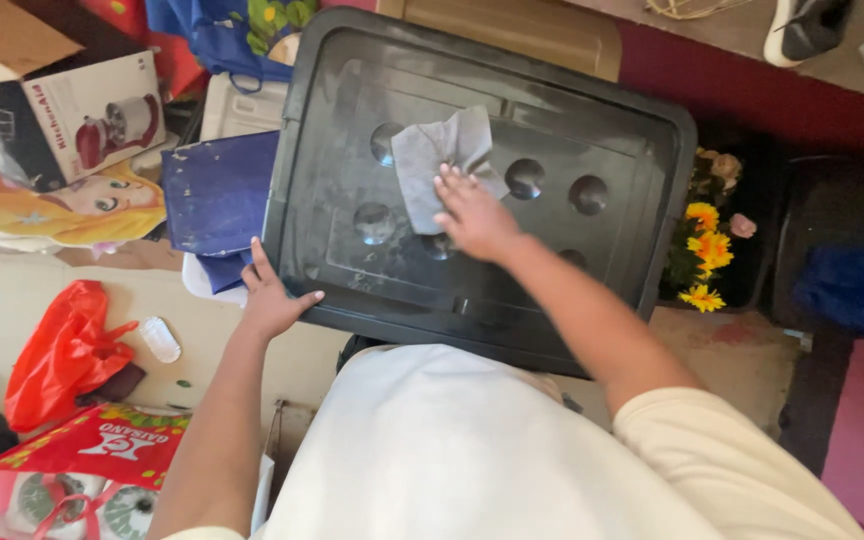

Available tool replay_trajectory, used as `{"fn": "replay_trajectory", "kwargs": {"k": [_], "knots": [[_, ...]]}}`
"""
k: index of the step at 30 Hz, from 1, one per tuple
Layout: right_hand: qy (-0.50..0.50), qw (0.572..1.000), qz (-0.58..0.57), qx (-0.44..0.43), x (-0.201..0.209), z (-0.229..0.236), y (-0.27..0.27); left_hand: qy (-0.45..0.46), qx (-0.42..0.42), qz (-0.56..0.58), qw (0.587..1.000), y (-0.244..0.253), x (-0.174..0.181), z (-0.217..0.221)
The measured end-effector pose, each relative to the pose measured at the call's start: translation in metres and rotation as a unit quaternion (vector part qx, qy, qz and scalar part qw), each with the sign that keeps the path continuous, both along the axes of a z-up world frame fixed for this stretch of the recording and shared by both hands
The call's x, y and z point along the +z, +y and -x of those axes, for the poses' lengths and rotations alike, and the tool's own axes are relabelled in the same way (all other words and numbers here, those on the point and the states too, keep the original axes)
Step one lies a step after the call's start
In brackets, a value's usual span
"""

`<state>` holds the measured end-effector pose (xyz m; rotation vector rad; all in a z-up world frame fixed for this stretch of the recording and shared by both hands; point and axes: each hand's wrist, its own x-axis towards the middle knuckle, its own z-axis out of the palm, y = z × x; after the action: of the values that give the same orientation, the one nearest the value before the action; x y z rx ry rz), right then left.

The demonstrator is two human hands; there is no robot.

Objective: Wiping a plastic container lid and then sorting artificial flowers in a storage box.

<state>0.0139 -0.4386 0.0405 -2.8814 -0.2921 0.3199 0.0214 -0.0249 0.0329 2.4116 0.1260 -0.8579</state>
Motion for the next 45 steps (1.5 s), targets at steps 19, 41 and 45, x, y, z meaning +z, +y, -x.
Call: {"fn": "replay_trajectory", "kwargs": {"k": [19, 41, 45], "knots": [[-0.044, 0.989, -0.001, 0.143, 0.021, 0.098, 0.017, 0.004, -0.014, -0.001, 1.0, 0.002, -0.003, -0.001], [-0.029, 0.993, 0.083, -0.074, 0.003, 0.099, -0.012, -0.026, -0.025, 0.0, 0.999, 0.004, -0.008, 0.001], [-0.035, 0.996, 0.081, 0.031, 0.007, 0.142, 0.038, -0.023, -0.022, 0.001, 0.999, 0.002, 0.001, 0.002]]}}
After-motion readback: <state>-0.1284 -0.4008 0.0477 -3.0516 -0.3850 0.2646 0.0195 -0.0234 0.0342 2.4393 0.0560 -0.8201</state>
